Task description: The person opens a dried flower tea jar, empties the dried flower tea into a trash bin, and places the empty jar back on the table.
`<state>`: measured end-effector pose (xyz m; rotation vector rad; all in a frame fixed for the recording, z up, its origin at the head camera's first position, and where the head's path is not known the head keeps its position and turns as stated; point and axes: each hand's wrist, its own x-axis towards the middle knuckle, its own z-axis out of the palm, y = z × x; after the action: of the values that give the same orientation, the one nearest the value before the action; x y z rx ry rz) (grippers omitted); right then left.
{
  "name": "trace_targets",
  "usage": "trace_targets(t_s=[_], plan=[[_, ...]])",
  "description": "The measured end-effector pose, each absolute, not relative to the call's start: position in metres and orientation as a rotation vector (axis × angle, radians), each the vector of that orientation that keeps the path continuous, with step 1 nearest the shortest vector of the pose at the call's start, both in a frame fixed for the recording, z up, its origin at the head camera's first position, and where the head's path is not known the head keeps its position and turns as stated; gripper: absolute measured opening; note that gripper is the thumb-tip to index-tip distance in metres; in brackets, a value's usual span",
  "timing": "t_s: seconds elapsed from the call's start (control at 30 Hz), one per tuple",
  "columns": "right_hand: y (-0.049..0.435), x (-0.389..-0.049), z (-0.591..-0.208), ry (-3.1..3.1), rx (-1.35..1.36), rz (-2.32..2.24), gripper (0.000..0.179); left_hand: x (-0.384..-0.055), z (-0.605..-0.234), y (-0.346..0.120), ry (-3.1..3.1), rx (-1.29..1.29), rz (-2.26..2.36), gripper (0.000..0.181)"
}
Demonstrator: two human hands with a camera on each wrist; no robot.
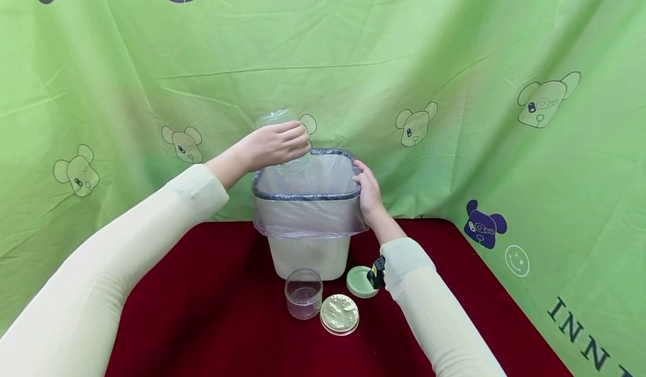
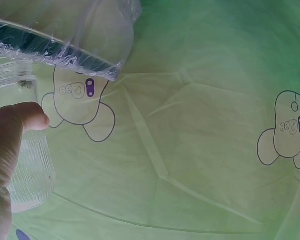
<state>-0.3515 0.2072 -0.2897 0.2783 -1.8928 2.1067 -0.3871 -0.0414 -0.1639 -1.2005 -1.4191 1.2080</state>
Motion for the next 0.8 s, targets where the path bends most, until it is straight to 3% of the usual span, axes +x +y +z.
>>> trace_targets(t_s=[0.8], plan=[[0.2069,-0.3531,-0.2893,-1.898,0.265,2.085,0.059,-0.3906,-0.1631,-0.0353,-1.185,-1.247,1.295,0.031]])
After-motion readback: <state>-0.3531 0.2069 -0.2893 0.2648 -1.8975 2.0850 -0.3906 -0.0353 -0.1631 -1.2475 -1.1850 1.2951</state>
